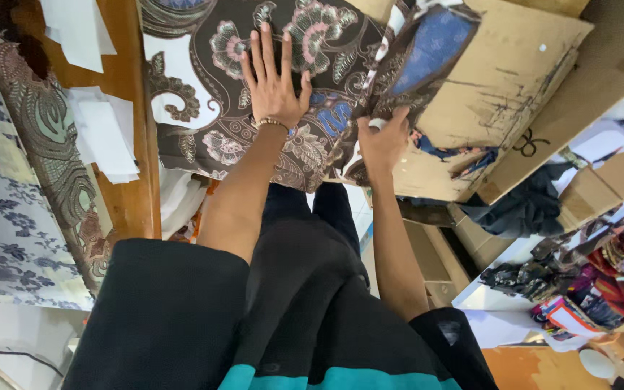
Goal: The person unfolds a patterned fabric on a wooden table, smooths it out, and then folds it into a smaller rectangle. They then place white paper strips on top of the folded fabric.
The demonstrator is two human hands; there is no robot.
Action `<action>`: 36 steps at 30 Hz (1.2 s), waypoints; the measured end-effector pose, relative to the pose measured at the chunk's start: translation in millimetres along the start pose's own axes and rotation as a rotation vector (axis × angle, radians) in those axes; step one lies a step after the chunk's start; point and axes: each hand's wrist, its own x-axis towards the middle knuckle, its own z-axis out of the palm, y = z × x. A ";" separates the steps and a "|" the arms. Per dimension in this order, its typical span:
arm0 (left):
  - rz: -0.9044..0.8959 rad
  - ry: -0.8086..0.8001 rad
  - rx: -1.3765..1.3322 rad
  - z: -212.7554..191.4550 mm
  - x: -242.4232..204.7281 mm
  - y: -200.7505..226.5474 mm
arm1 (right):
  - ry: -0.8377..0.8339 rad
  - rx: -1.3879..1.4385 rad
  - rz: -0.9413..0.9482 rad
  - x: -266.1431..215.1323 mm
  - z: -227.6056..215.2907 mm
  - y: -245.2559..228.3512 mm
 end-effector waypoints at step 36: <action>-0.025 -0.021 0.030 -21.5 -9.4 10.9 | -0.095 0.268 -0.045 6.4 4.7 32.0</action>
